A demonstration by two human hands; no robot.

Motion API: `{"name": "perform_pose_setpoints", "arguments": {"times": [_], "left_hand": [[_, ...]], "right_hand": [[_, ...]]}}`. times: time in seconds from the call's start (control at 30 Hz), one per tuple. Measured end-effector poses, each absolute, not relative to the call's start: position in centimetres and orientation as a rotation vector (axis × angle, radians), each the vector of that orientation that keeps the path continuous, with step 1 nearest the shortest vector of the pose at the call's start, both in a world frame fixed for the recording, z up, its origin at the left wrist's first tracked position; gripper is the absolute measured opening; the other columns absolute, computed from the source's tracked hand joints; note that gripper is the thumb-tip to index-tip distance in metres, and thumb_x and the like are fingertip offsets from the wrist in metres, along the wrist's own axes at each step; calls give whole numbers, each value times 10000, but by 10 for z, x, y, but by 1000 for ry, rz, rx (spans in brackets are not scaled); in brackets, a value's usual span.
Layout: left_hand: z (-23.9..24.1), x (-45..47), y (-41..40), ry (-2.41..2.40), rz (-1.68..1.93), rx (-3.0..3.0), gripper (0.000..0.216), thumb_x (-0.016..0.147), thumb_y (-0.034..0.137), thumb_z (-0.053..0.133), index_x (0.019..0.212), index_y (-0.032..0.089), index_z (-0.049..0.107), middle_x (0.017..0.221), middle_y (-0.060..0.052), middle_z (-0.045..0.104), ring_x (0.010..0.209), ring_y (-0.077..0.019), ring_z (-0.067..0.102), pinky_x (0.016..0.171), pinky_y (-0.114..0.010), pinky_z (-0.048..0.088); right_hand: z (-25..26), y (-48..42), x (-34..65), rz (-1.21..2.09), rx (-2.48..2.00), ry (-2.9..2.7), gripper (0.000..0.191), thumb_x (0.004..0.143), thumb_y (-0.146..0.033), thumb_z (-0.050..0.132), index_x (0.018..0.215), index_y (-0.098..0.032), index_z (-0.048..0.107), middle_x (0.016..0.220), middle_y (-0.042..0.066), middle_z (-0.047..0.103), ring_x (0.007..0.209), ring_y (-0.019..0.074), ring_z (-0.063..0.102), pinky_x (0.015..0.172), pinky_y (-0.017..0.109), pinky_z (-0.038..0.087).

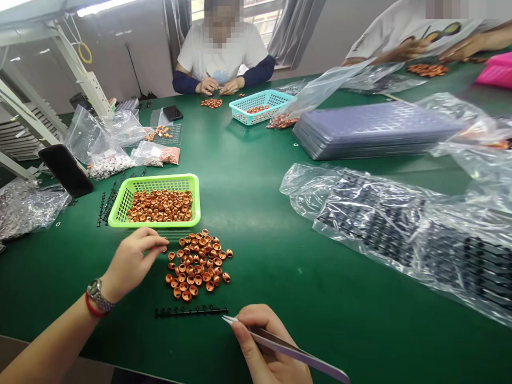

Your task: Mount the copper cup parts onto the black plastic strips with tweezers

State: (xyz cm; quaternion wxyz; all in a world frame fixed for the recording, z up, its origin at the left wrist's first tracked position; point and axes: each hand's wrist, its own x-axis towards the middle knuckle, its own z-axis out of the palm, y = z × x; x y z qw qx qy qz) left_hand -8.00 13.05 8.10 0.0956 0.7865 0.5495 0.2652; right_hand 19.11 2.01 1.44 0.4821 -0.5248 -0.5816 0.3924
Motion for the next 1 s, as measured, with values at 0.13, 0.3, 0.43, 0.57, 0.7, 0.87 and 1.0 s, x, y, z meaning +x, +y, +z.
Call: {"name": "perform_pose_setpoints", "arguments": {"times": [0.13, 0.3, 0.43, 0.57, 0.7, 0.87, 1.0], "left_hand": [[63, -68, 124, 1625, 602, 2335, 190, 833, -5, 785, 941, 146, 823, 866, -59, 705, 826, -245, 703, 768, -363, 607], [67, -69, 129, 1638, 532, 2264, 155, 848, 24, 748, 813, 171, 780, 865, -50, 689, 830, -242, 687, 790, -372, 596], [80, -55, 99, 1620, 603, 2156, 134, 938, 83, 639, 898, 180, 721, 863, -30, 725, 779, -197, 697, 763, -302, 583], [79, -32, 51, 1419, 677, 1760, 129, 933, 134, 624, 887, 194, 729, 769, -8, 750, 666, -160, 701, 652, -214, 556], [66, -23, 30, 1405, 704, 1580, 173, 889, 140, 616, 933, 168, 781, 856, -65, 772, 724, -183, 721, 681, -225, 565], [58, -25, 33, 1435, 704, 1509, 170, 889, 189, 620, 924, 151, 783, 841, -80, 745, 714, -196, 705, 648, -239, 550], [57, -26, 34, 1411, 688, 1480, 173, 896, 210, 620, 925, 152, 780, 841, -80, 739, 712, -196, 695, 649, -245, 540]], "right_hand": [[17, 26, 179, 896, -1304, -1448, 134, 1011, -356, 651, 904, -277, 657, 796, -16, 671, 668, 144, 683, 603, 183, 564], [20, 31, 168, 800, -1313, -1471, 236, 1015, -392, 636, 823, -254, 635, 702, -26, 648, 562, 141, 640, 510, 205, 520], [18, 32, 165, 750, -1336, -1504, 236, 1020, -373, 634, 819, -249, 641, 687, -24, 648, 548, 147, 642, 497, 224, 505], [17, 33, 164, 708, -1336, -1529, 219, 1028, -366, 628, 841, -253, 643, 697, -34, 654, 545, 136, 654, 510, 219, 515], [19, 34, 162, 669, -1332, -1552, 214, 1033, -352, 622, 841, -258, 642, 709, -42, 668, 582, 124, 679, 549, 195, 538], [19, 33, 162, 668, -1343, -1574, 211, 1030, -339, 626, 837, -254, 645, 710, -39, 665, 584, 125, 669, 550, 198, 535], [21, 33, 163, 701, -1312, -1567, 219, 1027, -350, 639, 831, -258, 670, 714, -35, 678, 604, 126, 675, 570, 188, 539]]}}
